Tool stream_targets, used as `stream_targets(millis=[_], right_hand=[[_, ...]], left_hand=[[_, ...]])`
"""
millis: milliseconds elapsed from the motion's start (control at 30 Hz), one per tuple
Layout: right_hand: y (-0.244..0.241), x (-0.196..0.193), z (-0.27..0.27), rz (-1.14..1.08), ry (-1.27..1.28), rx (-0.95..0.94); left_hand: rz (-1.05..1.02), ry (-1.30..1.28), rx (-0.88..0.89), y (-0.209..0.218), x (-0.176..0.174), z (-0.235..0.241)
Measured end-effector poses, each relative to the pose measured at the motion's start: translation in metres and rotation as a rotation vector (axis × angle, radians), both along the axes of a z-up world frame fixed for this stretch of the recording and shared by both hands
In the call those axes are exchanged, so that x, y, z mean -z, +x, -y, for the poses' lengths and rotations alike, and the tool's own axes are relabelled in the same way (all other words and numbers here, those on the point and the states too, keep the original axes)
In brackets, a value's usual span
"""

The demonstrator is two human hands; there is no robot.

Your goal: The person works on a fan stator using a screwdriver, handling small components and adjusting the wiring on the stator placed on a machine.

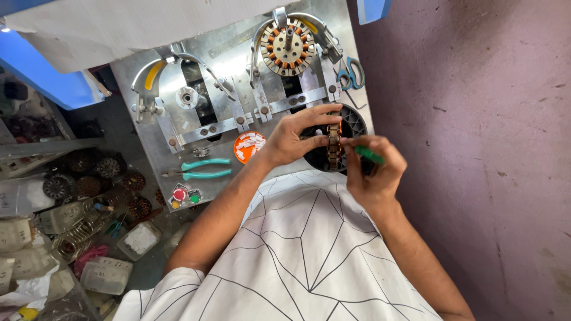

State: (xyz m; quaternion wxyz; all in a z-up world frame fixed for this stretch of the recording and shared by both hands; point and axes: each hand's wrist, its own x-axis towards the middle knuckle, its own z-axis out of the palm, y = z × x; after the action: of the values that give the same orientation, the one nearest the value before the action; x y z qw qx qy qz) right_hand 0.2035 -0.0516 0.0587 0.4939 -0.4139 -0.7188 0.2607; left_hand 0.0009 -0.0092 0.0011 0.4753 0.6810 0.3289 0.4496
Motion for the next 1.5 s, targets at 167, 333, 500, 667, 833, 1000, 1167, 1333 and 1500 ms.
stream_targets(millis=[167,333,500,667,833,1000,1167,1333,1500], right_hand=[[0.025,-0.013,0.012,-0.153,0.081,0.186],[0.045,-0.018,0.022,-0.370,-0.105,0.341],[0.033,-0.007,0.033,-0.257,-0.311,0.277],[0.021,-0.014,0.039,-0.331,-0.362,0.238],[0.018,-0.021,0.040,-0.279,-0.354,0.236],[0.014,-0.030,0.041,-0.268,-0.354,0.183],[-0.004,-0.042,0.032,-0.036,-0.474,-0.083],[-0.033,-0.043,0.020,0.367,-0.189,-0.289],[-0.030,-0.045,0.015,0.344,-0.150,-0.251]], left_hand=[[-0.309,-0.084,-0.543,-0.027,0.031,0.048],[-0.737,-0.202,-0.564,-0.079,0.076,0.092],[-0.776,-0.200,-0.581,-0.082,0.117,0.103],[-0.780,-0.223,-0.576,-0.085,0.128,0.102],[-0.859,-0.125,-0.530,-0.091,0.127,0.101],[-0.712,-0.132,-0.588,-0.088,0.114,0.102],[-0.106,-0.759,-0.570,-0.077,0.071,0.089],[0.462,-0.949,-0.046,-0.066,0.004,0.081],[0.550,-0.813,0.095,-0.035,-0.039,0.079]])
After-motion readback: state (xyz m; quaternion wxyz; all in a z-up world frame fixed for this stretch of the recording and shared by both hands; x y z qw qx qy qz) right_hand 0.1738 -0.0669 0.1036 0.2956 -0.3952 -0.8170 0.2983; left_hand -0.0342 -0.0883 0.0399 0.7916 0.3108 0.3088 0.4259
